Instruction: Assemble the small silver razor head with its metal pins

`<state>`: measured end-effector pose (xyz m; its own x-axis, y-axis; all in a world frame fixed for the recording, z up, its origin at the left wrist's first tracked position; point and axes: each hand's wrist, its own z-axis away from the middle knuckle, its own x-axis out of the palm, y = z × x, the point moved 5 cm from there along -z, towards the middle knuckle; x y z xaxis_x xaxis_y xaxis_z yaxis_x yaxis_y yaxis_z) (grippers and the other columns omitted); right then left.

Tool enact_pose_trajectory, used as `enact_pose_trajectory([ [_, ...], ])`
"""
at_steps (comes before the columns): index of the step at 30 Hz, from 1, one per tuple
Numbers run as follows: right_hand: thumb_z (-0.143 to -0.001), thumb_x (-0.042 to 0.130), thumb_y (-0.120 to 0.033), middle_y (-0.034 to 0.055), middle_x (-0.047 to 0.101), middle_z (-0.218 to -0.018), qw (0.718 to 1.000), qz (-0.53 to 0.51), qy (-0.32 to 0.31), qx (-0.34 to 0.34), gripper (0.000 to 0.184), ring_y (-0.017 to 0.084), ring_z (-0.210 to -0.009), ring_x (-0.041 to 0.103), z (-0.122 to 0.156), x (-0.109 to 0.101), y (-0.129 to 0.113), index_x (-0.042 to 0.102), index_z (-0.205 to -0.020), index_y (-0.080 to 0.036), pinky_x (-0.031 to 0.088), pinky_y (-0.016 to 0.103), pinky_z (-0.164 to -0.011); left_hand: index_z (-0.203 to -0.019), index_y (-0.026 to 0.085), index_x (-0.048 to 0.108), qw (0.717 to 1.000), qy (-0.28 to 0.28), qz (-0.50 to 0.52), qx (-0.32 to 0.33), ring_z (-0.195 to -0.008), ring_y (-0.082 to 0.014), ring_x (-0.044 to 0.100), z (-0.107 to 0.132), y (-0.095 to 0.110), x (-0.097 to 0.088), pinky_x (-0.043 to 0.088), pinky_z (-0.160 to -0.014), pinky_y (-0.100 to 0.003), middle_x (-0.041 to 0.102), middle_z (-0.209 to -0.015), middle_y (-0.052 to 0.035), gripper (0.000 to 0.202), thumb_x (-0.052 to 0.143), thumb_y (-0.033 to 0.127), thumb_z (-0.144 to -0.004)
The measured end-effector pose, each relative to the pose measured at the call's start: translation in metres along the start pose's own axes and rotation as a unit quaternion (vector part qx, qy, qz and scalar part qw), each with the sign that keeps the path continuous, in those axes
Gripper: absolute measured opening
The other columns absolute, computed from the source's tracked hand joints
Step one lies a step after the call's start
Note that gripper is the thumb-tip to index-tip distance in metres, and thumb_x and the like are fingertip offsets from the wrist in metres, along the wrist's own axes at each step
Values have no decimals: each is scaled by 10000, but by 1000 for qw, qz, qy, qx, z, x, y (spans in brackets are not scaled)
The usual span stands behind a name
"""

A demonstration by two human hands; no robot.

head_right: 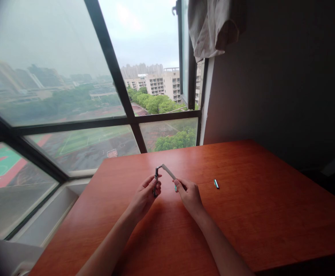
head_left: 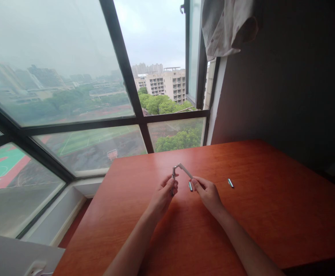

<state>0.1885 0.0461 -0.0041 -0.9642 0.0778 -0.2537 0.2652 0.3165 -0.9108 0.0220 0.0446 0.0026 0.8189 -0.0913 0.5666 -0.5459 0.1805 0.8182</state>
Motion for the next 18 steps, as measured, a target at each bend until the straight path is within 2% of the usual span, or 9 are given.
enact_pose_trajectory([
  [6, -891, 467, -496, 25, 596, -606, 1000, -8, -4, 3, 446, 154, -571, 550, 0, 0, 1, 724, -919, -133, 407, 231, -523, -1027, 128, 676, 1000, -2, 3, 1, -630, -88, 442, 1, 1, 1, 346, -576, -199, 514, -684, -9, 373, 762, 327, -724],
  [13, -900, 448, -499, 28, 593, -623, 1000, 28, 8, -1, 457, 151, -584, 537, 0, -2, -3, 707, -766, -148, 403, 230, -548, -1022, 127, 674, 1000, 6, 1, -4, -611, -78, 430, 0, -1, -1, 340, -569, -195, 514, -675, -5, 378, 766, 332, -718],
  [18, -895, 466, -499, 17, 568, -600, 1000, -10, 13, 17, 443, 147, -564, 528, 1, -2, 0, 716, -902, -133, 391, 228, -517, -1026, 132, 673, 1000, 7, -8, 2, -637, -79, 450, -1, -1, -4, 346, -586, -190, 523, -687, -8, 385, 769, 336, -715],
])
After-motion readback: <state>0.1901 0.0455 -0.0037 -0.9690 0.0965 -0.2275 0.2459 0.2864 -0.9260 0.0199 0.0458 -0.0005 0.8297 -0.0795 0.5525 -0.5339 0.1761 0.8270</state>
